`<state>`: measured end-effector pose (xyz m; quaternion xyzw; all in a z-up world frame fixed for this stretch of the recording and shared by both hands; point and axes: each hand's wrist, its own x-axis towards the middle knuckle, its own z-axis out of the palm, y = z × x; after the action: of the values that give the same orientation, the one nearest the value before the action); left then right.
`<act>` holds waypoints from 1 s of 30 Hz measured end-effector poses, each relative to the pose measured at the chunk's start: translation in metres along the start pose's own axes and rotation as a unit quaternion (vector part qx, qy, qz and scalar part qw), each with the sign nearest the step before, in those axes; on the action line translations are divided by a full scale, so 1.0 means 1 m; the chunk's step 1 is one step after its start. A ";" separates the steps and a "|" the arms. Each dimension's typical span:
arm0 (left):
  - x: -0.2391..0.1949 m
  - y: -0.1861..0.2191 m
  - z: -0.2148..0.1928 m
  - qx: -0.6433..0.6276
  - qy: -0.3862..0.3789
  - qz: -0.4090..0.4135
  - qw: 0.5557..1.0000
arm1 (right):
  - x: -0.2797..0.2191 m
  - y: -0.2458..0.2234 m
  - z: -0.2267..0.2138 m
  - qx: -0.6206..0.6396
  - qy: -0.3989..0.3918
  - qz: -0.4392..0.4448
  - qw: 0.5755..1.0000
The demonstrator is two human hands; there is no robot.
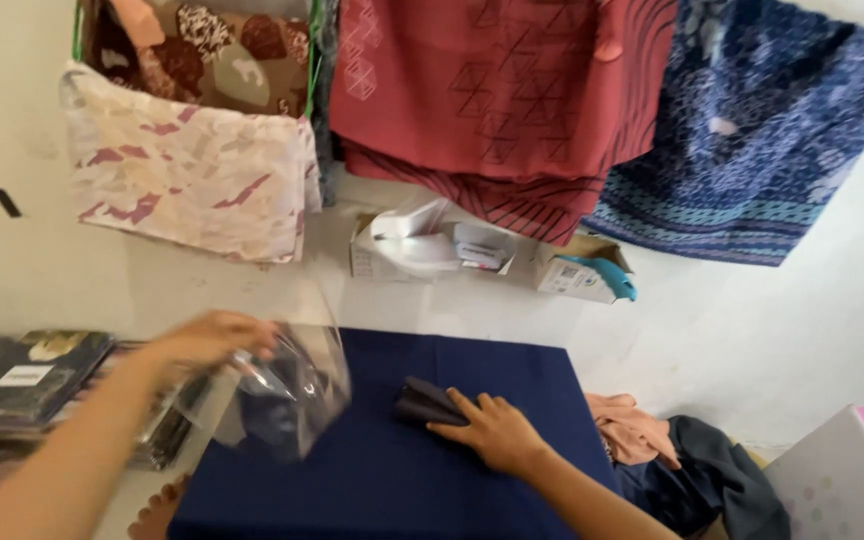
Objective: The person folds a dark piece of fabric on a blue surface, uses a lint roller to clean it, and then places the folded item into a clear plastic bag. The person then seals the bag and places a label on it.
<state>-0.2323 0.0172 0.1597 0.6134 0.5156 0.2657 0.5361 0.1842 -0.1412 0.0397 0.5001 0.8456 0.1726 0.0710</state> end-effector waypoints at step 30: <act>0.087 -0.057 0.227 0.545 -0.063 0.472 0.690 | -0.068 0.022 0.035 -0.091 -0.069 0.181 0.977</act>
<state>-0.0246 0.0039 0.0223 0.9756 0.1769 0.1167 -0.0573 0.2459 -0.1825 0.0119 0.6469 0.7149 0.2244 0.1420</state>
